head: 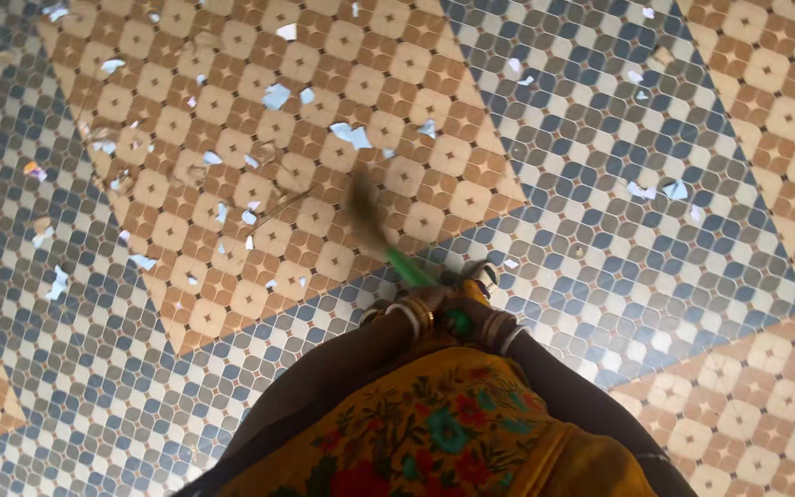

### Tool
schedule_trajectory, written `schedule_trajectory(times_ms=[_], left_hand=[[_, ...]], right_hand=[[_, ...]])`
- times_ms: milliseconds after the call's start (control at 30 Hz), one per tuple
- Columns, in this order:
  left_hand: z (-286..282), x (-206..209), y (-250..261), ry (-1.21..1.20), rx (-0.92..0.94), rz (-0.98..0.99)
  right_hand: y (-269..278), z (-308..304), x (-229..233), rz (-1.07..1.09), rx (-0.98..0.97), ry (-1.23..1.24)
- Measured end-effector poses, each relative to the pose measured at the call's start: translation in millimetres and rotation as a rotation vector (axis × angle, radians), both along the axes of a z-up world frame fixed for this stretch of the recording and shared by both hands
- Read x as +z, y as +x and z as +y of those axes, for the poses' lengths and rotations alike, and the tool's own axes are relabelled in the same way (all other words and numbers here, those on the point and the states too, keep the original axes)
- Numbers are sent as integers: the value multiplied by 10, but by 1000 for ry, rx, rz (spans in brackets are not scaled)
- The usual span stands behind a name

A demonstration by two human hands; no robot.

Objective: The person sweeps debris and paper scraps across a tiled floor using a broom with a green handle.

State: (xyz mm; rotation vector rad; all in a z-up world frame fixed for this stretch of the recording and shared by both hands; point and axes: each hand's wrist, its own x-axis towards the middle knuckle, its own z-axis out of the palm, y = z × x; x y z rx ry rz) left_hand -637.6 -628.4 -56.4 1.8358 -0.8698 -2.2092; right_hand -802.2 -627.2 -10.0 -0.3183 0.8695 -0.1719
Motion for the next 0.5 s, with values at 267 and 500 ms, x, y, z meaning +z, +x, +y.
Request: schedule_trajectory(times_ms=[267,500], left_hand=[[-532,973,-1083,276,238,95],[-1349,958,-2306,-70,-31,18]], right_hand=[[-1149,-477,979,-17,-103,250],[-1790,-497,777,150,-576,99]])
